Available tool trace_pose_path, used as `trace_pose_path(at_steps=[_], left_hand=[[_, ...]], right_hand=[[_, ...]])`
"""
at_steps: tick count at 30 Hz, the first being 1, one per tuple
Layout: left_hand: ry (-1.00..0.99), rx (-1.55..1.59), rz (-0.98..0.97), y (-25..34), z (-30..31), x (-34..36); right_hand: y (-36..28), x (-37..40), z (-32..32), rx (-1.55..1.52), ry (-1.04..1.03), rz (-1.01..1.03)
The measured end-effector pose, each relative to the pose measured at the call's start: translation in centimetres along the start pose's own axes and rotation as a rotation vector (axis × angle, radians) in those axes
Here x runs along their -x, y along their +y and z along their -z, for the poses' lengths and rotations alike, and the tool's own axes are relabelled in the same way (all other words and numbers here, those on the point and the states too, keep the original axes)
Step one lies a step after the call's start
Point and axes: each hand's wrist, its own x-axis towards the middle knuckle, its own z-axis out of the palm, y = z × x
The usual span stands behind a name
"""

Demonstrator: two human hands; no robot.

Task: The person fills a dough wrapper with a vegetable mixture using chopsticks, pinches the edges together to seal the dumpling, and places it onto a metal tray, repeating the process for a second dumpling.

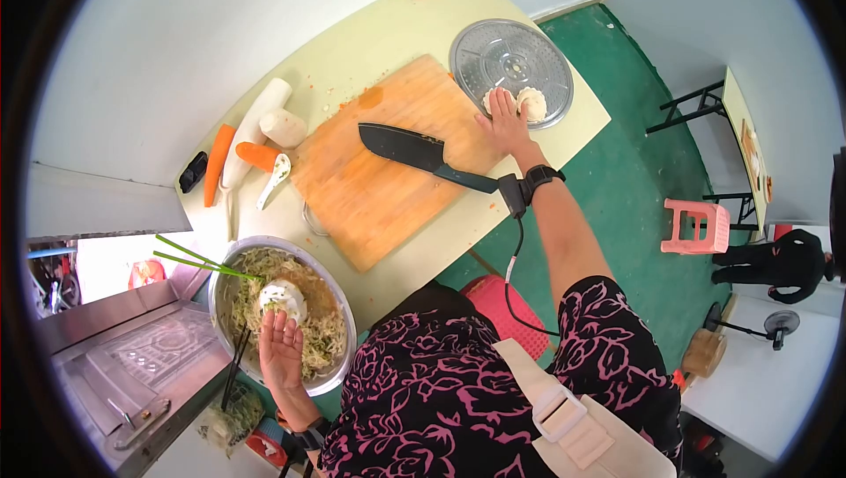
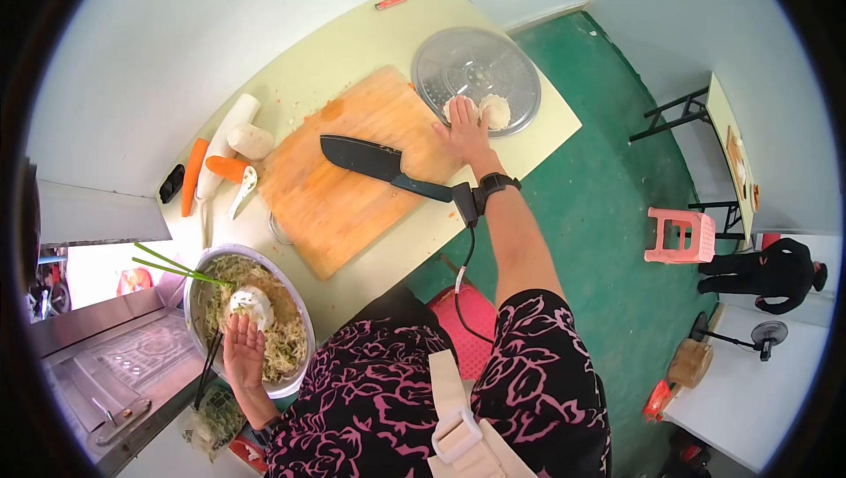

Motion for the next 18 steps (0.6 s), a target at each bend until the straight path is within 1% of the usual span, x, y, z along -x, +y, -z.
trace_pose_path(at_steps=[3, 6, 9, 12, 15, 18], left_hand=[[0.007, -0.003, -0.002, -0.2, -0.1, -0.1], [0.031, -0.006, -0.001, -0.4, -0.3, -0.1], [0.021, -0.011, 0.004, -0.3, -0.5, 0.0], [0.02, -0.006, 0.01, -0.5, -0.3, 0.1], [0.017, 0.007, 0.011, -0.4, -0.4, 0.3], [0.014, 0.015, 0.001, -0.6, -0.4, 0.3]], right_hand=[[-0.4, -0.5, 0.9, -0.025, -0.092, -0.044], [-0.5, -0.4, 0.6, -0.109, 0.147, -0.006], [-0.2, -0.1, 0.7, -0.05, 0.026, 0.009], [-0.5, 0.2, 0.5, 0.023, -0.001, 0.037], [-0.7, -0.2, 0.5, -0.011, -0.042, -0.003], [0.6, -0.8, -0.2, -0.241, 0.172, -0.041]])
